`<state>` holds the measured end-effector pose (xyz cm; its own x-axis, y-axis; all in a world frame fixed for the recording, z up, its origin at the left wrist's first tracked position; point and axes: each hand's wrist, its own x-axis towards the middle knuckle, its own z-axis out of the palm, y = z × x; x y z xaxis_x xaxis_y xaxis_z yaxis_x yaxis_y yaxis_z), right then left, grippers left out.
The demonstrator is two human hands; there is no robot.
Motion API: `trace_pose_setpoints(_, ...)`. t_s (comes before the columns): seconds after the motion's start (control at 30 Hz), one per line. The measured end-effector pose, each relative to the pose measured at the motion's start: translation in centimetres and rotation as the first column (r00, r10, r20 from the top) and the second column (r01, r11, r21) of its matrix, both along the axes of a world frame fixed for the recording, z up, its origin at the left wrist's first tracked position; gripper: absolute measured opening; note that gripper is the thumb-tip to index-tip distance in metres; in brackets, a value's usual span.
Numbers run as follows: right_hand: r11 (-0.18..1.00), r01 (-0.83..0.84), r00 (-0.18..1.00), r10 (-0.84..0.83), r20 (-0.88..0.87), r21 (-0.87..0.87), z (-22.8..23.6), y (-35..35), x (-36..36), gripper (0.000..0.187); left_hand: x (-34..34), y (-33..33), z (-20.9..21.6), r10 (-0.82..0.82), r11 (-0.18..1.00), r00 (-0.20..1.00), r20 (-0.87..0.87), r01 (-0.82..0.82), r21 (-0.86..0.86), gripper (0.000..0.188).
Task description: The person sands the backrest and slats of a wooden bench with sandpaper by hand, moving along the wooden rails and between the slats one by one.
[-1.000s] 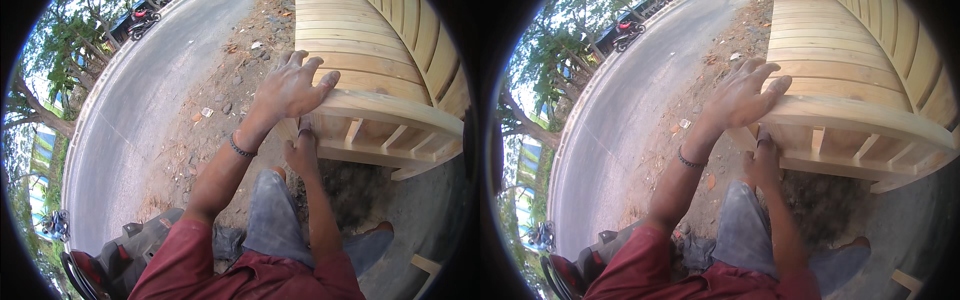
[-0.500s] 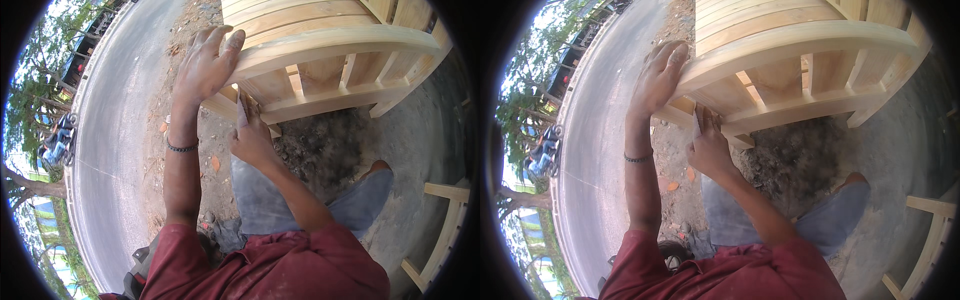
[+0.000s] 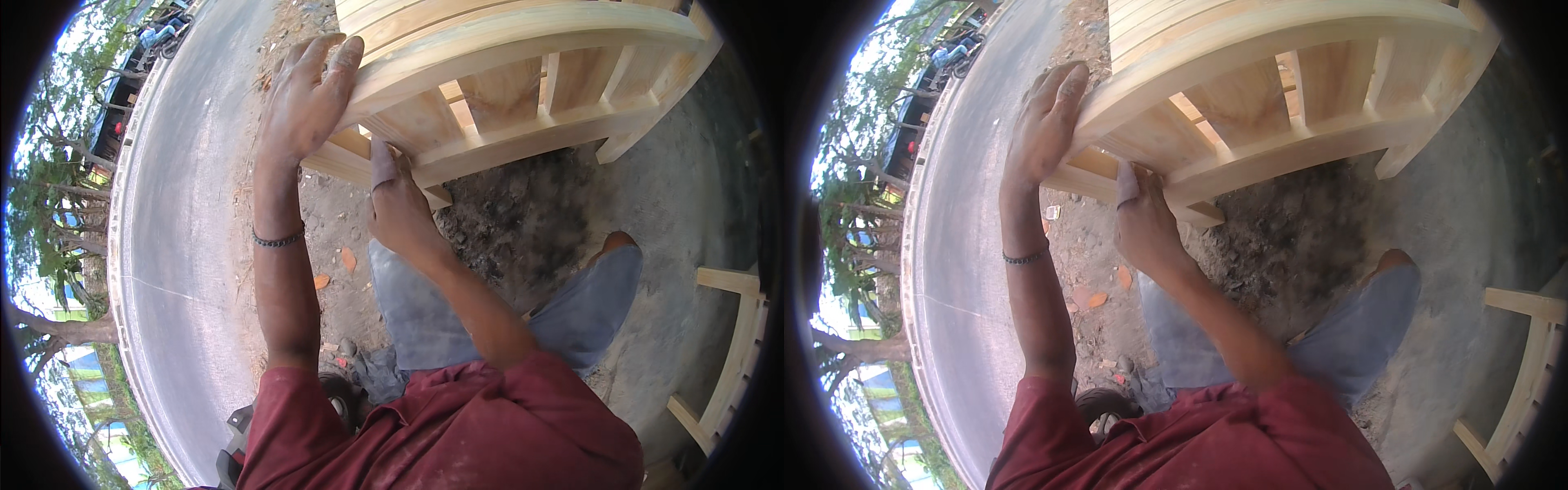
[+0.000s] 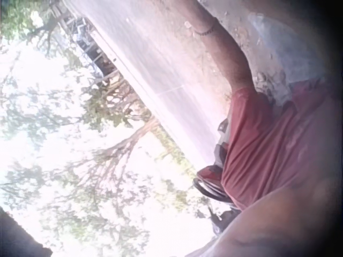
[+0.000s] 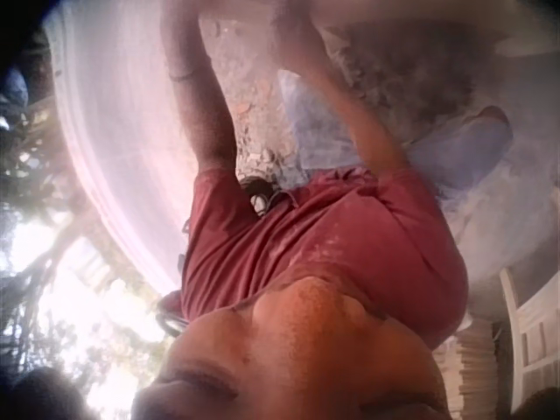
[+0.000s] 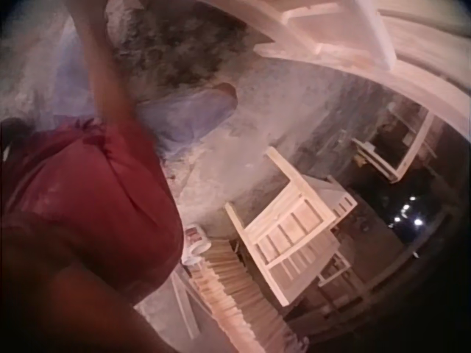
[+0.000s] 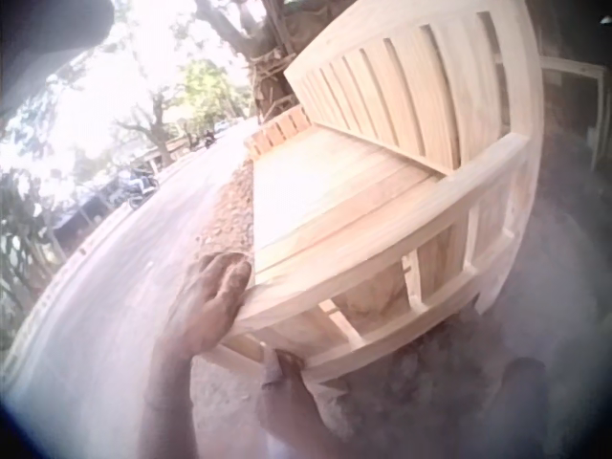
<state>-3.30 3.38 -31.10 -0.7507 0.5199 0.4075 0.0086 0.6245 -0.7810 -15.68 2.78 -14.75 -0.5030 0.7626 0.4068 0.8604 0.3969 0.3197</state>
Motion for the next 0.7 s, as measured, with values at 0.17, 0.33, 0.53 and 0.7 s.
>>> trace_pose_setpoints(0.17,0.988,-0.114,0.985,0.099,-0.141,-0.105,0.2,1.1,0.2,0.079,0.4,0.0,-0.2,0.010,0.999,0.997,0.076,-0.012,0.032,0.058)
trace_pose_setpoints(0.33,0.954,-0.215,0.964,0.241,0.111,-0.210,1.6,3.0,-0.3,0.081,0.0,-0.1,-0.7,-0.020,0.999,0.999,0.028,0.019,0.031,0.060)
trace_pose_setpoints(0.53,0.988,-0.154,0.985,0.153,-0.078,-0.004,0.4,1.9,-0.4,0.082,-0.8,-0.1,-0.7,-0.025,0.999,0.998,-0.052,0.026,0.024,0.058)
trace_pose_setpoints(0.7,0.993,-0.119,0.984,0.114,-0.140,-0.026,-0.3,1.2,-0.5,0.080,0.0,0.0,-0.5,-0.027,0.999,0.999,-0.016,0.028,0.047,0.060)
